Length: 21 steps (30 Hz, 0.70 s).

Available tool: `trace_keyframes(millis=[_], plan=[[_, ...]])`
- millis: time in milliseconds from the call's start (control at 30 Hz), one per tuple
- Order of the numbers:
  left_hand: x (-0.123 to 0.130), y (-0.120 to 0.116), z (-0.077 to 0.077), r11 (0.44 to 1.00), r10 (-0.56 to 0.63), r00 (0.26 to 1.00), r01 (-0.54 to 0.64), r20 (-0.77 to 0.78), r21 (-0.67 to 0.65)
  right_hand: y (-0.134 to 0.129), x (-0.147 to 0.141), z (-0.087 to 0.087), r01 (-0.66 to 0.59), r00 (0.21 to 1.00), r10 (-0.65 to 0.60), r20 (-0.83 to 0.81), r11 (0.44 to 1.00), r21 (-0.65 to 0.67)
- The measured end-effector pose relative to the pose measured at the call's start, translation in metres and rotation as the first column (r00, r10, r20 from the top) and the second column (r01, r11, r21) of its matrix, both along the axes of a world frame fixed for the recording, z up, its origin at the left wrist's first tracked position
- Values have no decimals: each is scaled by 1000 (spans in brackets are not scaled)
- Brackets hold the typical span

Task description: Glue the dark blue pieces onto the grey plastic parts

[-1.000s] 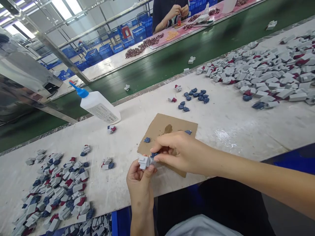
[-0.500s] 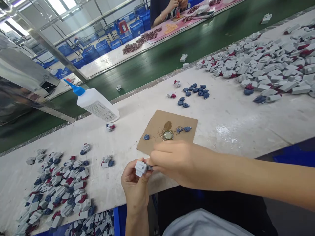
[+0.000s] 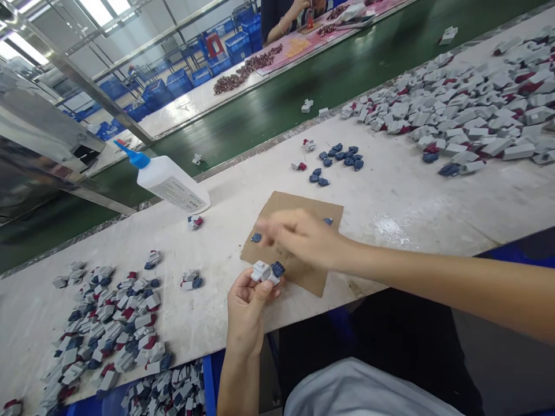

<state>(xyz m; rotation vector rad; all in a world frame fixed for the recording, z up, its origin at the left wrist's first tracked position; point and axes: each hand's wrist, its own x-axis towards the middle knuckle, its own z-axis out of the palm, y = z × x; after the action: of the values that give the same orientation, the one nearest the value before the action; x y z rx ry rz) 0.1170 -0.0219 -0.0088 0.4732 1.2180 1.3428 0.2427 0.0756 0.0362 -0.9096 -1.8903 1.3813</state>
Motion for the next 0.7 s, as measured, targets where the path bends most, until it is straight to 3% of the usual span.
trace_keyframes(millis=[67,167,300,500,600,700], plan=[[1,0,5,1000,-10,1000,10,-5,0,5,-11,11,59,995,-65,-74,996,-71],[6,0,10,1000,-3,1000,4,-30,24,4,-27,19,-63,995,45,-91,975,-212],[14,-2,14,998,16,996,-11,-84,70,-4,-37,13,-108,993,86,-86,946,-305],[23,-4,17,983,-125,976,146,-177,109,-4,-42,9,-50,996,6,-89,864,-501],[20,-3,17,982,-120,985,136,-127,129,-3,-36,9,50,993,-92,-69,885,-463],[13,-3,16,985,-104,990,116,-99,126,-7,-19,8,62,997,-70,-21,963,-261]])
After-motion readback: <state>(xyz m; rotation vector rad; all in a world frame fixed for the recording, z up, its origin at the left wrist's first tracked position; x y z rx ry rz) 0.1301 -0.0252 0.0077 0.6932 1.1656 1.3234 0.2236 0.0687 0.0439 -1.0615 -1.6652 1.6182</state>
